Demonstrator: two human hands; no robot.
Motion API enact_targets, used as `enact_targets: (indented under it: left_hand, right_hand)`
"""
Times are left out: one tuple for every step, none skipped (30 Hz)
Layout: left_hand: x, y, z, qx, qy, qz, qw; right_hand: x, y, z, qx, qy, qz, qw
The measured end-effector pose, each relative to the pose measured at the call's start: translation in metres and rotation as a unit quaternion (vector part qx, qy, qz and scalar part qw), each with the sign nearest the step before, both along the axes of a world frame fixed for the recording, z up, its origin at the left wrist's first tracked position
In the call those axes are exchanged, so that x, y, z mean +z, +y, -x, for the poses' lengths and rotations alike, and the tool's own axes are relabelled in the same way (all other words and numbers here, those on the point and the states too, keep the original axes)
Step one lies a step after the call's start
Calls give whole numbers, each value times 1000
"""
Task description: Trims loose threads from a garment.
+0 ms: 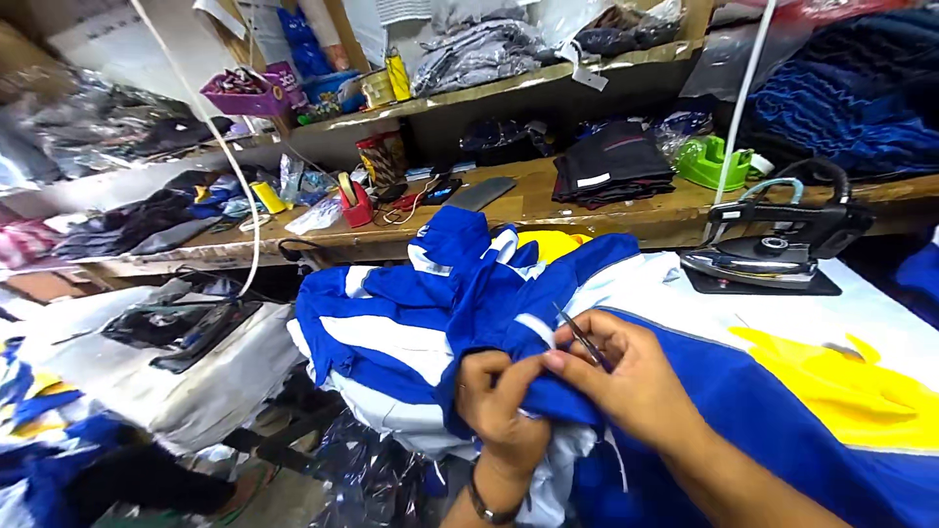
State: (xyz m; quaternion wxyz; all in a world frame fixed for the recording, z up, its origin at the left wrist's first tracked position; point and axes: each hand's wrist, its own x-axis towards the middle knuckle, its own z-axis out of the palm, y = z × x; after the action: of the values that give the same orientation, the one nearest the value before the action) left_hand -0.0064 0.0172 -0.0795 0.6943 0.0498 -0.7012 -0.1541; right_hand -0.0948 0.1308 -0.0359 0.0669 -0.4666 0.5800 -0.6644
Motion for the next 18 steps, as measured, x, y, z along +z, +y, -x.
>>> enact_targets:
  left_hand:
    - [-5, 8, 7, -1, -16, 0, 1000]
    - [-8, 17, 12, -5, -42, -3, 999]
    - [-10, 28, 12, -9, -86, -9, 996]
    - [-11, 38, 6, -20, -153, -16, 988]
    - [-10, 47, -4, -41, -232, -21, 972]
    - [-6, 51, -19, -87, -311, -23, 946]
    - [1, 50, -37, -168, -381, -33, 909]
    - [11, 46, -55, -270, -430, -55, 860]
    - [25, 40, -71, -384, -442, -96, 805]
    - [41, 34, -82, -480, -414, -151, 759]
    - [61, 30, -86, -525, -373, -189, 741]
    - [81, 23, -82, -511, -352, -190, 761]
    - [96, 11, -67, -462, -352, -161, 798]
    - [107, -2, -45, -411, -376, -109, 823]
    - [110, -16, -19, -388, -416, -58, 820]
    - [108, -28, 7, -406, -456, -31, 791]
    - [100, -35, 30, -456, -484, -44, 746]
    - [92, -39, 46, -515, -494, -84, 696]
  right_hand:
    - [-5, 4, 10, -21, 5, -16, 1000]
    - [-9, 11, 18, -42, 23, -34, 998]
    - [-14, 20, 25, -66, 47, -56, 995]
    - [-19, 31, 30, -86, 68, -79, 991]
    - [-24, 44, 34, -98, 80, -99, 987]
    - [-30, 56, 37, -101, 85, -112, 985]
    - [-35, 68, 39, -97, 81, -115, 985]
    - [-40, 78, 39, -90, 72, -111, 987]
    - [-45, 86, 37, -82, 61, -100, 990]
    - [-48, 89, 36, -77, 53, -86, 992]
    - [-48, 88, 34, -76, 49, -70, 993]
    - [-45, 85, 33, -71, 48, -53, 995]
    - [-40, 81, 33, -62, 52, -36, 996]
    - [-31, 75, 34, -54, 64, -20, 996]
    - [-18, 68, 36, -51, 83, -5, 995]
    - [-2, 60, 39, -54, 107, 7, 993]
    - [15, 51, 44, -63, 133, 18, 989]
    - [33, 42, 50, -73, 155, 25, 985]
